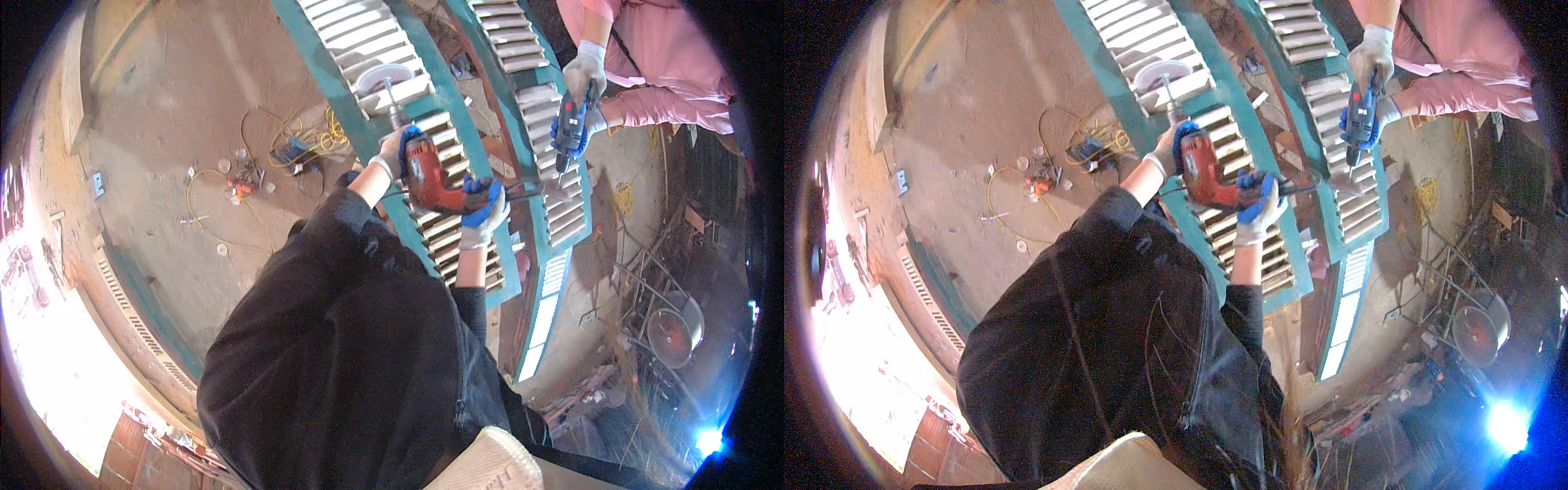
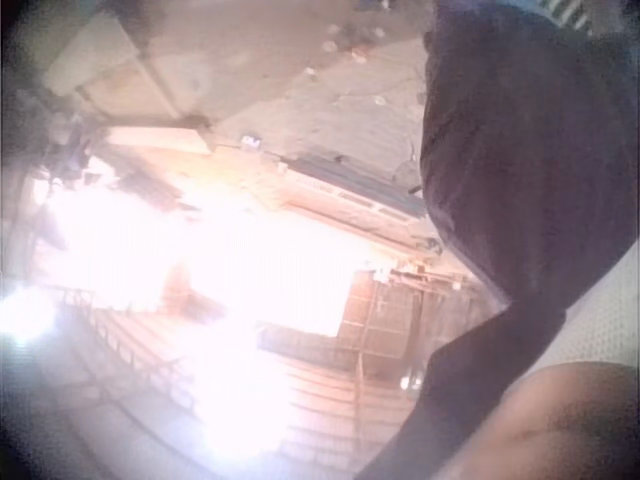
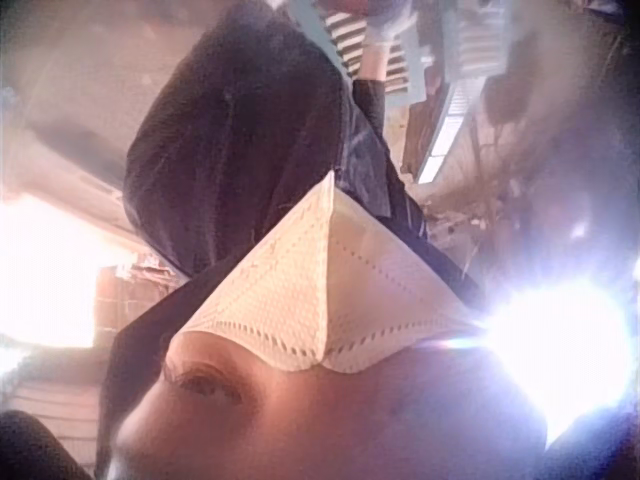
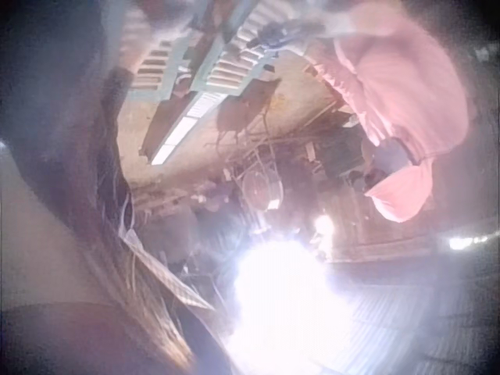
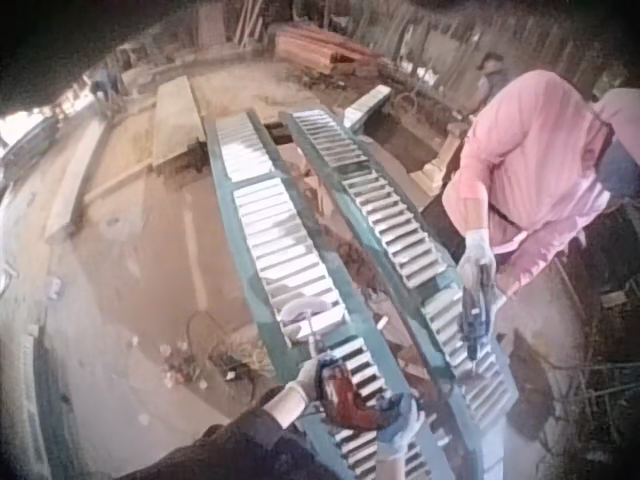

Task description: The person uses a handheld electric sander to smooth the surface of wooden slats on a green metal frame. A coworker performs the same task on an adjacent frame. The camera wearer moves the sander systematically across the slats.

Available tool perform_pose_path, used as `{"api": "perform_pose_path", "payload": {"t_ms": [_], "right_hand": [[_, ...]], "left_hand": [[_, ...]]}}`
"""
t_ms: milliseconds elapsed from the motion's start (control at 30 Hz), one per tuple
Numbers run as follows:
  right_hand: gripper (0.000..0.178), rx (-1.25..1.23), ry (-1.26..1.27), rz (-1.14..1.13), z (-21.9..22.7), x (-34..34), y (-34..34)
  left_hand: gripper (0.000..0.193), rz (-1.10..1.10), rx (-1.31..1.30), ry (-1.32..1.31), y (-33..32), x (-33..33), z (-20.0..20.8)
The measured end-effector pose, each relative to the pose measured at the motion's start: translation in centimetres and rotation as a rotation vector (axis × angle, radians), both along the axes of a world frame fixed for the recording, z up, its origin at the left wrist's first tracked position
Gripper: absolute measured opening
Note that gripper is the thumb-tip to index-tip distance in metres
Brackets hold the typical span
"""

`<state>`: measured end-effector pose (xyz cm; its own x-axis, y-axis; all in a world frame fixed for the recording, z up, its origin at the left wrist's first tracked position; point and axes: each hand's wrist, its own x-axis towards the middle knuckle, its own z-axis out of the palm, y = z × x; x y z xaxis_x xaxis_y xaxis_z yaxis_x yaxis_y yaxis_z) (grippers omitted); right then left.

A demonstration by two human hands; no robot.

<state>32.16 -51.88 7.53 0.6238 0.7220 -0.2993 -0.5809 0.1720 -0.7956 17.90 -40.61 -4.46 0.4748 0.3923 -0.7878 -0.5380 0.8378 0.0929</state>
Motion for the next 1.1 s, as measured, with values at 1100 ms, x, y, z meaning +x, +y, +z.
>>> {"api": "perform_pose_path", "payload": {"t_ms": [1100], "right_hand": [[0.055, 0.188, -0.346, 0.35, 13.2, -18.4, -19.7]], "left_hand": [[0.024, -0.144, 1.313, 0.511, -14.1, -13.5, 16.0]]}}
